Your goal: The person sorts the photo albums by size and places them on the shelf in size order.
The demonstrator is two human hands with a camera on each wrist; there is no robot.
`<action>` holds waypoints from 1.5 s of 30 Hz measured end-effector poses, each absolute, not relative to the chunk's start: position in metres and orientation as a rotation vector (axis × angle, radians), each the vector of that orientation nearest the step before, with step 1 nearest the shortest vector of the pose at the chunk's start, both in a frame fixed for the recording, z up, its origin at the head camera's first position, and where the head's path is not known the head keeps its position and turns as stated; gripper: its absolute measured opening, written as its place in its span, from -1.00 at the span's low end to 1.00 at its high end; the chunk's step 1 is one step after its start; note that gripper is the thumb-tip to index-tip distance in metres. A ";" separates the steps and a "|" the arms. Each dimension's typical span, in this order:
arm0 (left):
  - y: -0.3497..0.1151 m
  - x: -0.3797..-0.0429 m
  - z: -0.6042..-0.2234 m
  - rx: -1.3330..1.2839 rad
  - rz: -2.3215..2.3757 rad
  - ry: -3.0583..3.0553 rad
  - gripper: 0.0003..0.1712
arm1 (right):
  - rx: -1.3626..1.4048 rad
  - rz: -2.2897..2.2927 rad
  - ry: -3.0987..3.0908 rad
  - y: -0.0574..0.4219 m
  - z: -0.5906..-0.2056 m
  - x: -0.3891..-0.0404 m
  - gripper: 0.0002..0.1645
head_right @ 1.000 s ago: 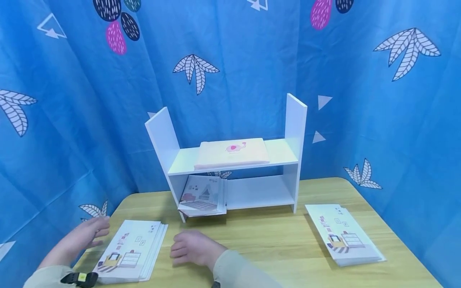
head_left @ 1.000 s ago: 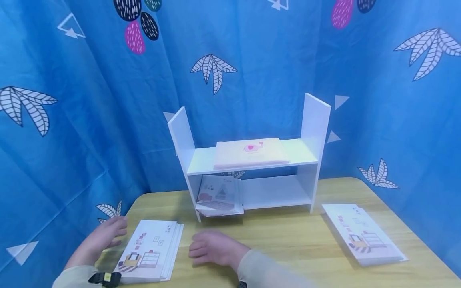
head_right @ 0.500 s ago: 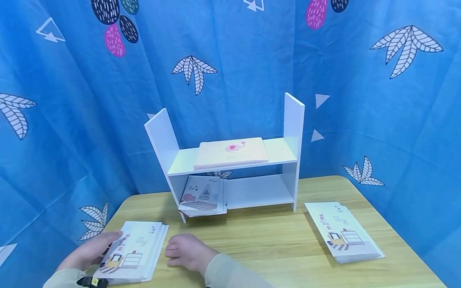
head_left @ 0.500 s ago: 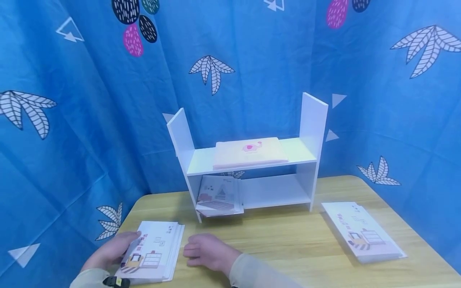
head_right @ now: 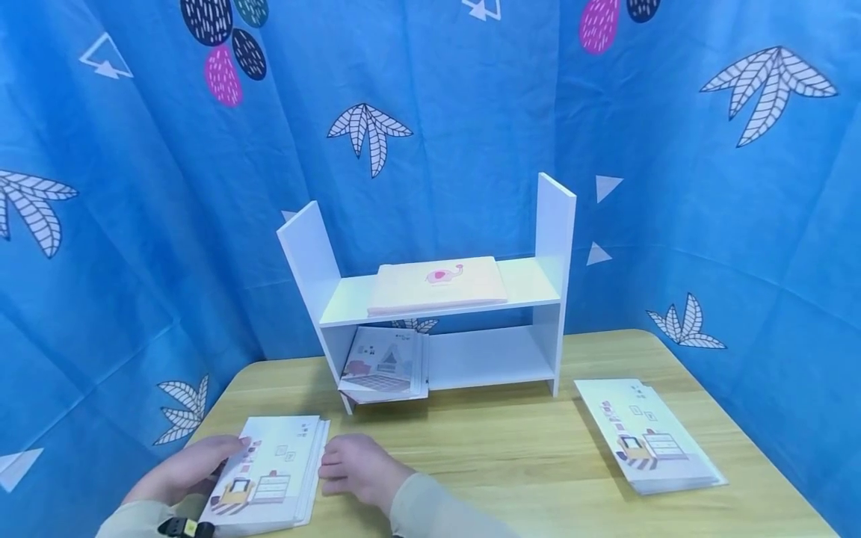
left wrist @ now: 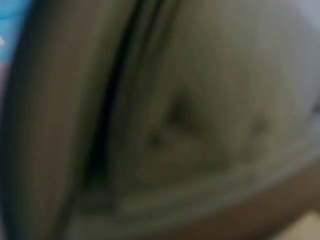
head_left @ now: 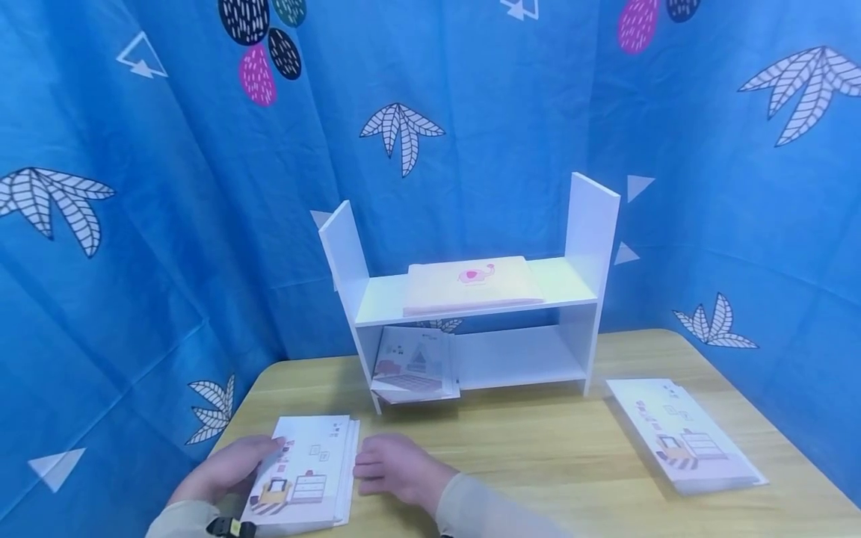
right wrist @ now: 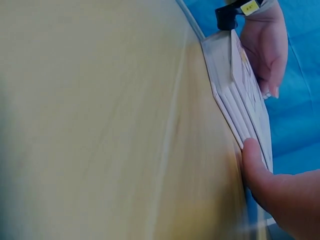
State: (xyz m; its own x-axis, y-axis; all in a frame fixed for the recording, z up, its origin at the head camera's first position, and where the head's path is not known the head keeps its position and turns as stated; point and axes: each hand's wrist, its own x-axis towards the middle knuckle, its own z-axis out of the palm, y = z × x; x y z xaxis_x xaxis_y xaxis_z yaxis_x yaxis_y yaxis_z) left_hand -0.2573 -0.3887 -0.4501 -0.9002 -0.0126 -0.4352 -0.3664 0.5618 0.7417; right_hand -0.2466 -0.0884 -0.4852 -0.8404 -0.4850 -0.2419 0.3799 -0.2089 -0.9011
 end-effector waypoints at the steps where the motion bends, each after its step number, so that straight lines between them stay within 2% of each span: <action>1: -0.386 -0.258 -0.451 -0.311 1.260 2.428 -0.32 | -0.130 -2.082 1.526 -0.085 -0.486 -0.247 -0.56; 6: -0.371 -0.258 -0.454 -0.216 1.267 2.417 -0.28 | -0.201 -2.082 1.577 -0.066 -0.493 -0.252 -0.85; 9: -0.359 -0.256 -0.455 -0.140 1.296 2.391 -0.28 | -0.224 -2.092 1.606 -0.050 -0.494 -0.252 -0.92; 11: -0.349 -0.255 -0.454 -0.100 1.310 2.364 -0.26 | -0.206 -2.098 1.620 -0.040 -0.494 -0.251 -0.86; 16: -0.325 -0.253 -0.453 -0.006 1.323 2.308 -0.22 | -0.179 -2.075 1.675 -0.015 -0.491 -0.249 -0.47; 19: -0.312 -0.253 -0.452 0.048 1.315 2.304 -0.24 | -0.181 -2.055 1.687 0.001 -0.488 -0.246 -0.35; 29: -0.257 -0.254 -0.459 0.147 1.338 2.289 -0.27 | -0.172 -2.030 1.680 0.062 -0.484 -0.240 -0.33; 38: -0.195 -0.259 -0.464 0.251 1.235 2.410 -0.48 | -0.128 -2.074 1.685 0.111 -0.483 -0.234 -0.30; 45: -0.172 -0.257 -0.465 0.284 1.288 2.346 -0.39 | -0.080 -2.112 1.694 0.131 -0.485 -0.230 -0.28</action>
State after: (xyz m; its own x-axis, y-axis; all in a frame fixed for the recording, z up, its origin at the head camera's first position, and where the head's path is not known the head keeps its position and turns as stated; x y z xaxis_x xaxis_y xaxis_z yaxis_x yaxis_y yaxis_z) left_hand -0.2570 -0.1719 -0.4653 -0.8791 0.3833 -0.2833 -0.0332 0.5437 0.8386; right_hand -0.2304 0.1312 -0.4846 -0.9062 -0.3621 -0.2185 0.2918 -0.1613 -0.9428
